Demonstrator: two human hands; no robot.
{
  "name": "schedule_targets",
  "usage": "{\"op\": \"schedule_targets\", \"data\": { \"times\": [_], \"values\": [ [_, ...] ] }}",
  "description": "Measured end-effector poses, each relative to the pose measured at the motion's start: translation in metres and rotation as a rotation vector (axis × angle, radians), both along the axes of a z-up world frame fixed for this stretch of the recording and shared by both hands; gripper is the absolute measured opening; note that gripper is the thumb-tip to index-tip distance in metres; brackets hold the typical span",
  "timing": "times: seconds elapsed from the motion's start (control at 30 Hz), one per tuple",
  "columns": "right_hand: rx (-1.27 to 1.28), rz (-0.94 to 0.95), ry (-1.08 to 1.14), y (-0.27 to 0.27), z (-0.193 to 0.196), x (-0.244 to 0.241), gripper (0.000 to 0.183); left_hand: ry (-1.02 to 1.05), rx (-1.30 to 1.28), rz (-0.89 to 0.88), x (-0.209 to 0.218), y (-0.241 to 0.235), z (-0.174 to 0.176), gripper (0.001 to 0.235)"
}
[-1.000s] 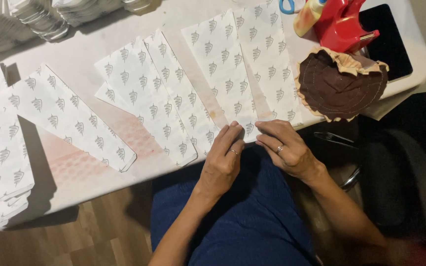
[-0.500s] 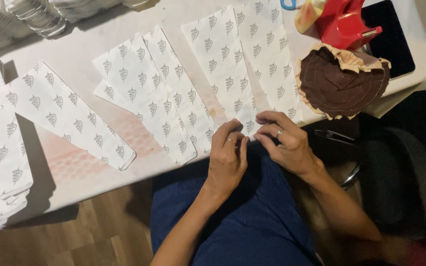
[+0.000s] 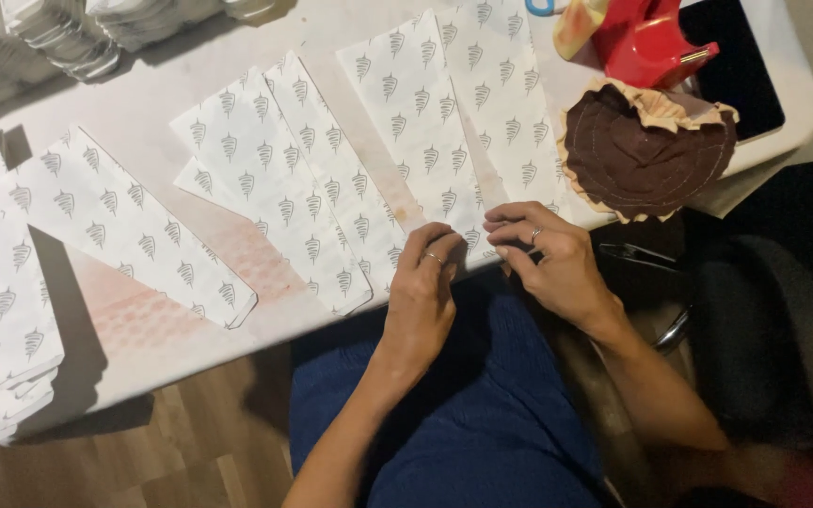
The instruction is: Applying glue to the ends of paper packaging strips arranged on a work surface.
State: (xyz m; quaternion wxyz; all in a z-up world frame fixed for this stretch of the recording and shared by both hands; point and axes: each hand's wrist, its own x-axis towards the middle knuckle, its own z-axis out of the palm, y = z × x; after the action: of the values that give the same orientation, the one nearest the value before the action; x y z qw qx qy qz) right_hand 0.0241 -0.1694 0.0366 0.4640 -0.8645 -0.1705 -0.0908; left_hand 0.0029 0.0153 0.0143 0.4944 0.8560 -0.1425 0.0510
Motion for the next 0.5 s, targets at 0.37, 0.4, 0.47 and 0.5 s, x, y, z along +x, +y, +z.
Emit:
{"op": "schedule_targets", "data": {
  "times": [0.37, 0.4, 0.47, 0.5],
  "values": [
    [-0.238, -0.197, -0.402, -0.05, -0.019, -0.008, 0.024, -0.238, 0.361, -0.078, 0.004, -0.018, -0.006, 0.036],
    [-0.266, -0.185, -0.437, -0.053, -0.028, -0.009, 0.024, -0.239, 0.362, -0.062, 0.004, -0.022, -0.008, 0.036],
    [-0.288, -0.181, -0.441, -0.055, -0.032, -0.01, 0.024, -0.24, 0.339, -0.057, 0.006, -0.028, -0.013, 0.037],
    [-0.308, -0.175, -0.444, -0.056, -0.034, -0.01, 0.024, -0.239, 0.317, -0.051, 0.007, -0.03, -0.015, 0.039]
  ]
}}
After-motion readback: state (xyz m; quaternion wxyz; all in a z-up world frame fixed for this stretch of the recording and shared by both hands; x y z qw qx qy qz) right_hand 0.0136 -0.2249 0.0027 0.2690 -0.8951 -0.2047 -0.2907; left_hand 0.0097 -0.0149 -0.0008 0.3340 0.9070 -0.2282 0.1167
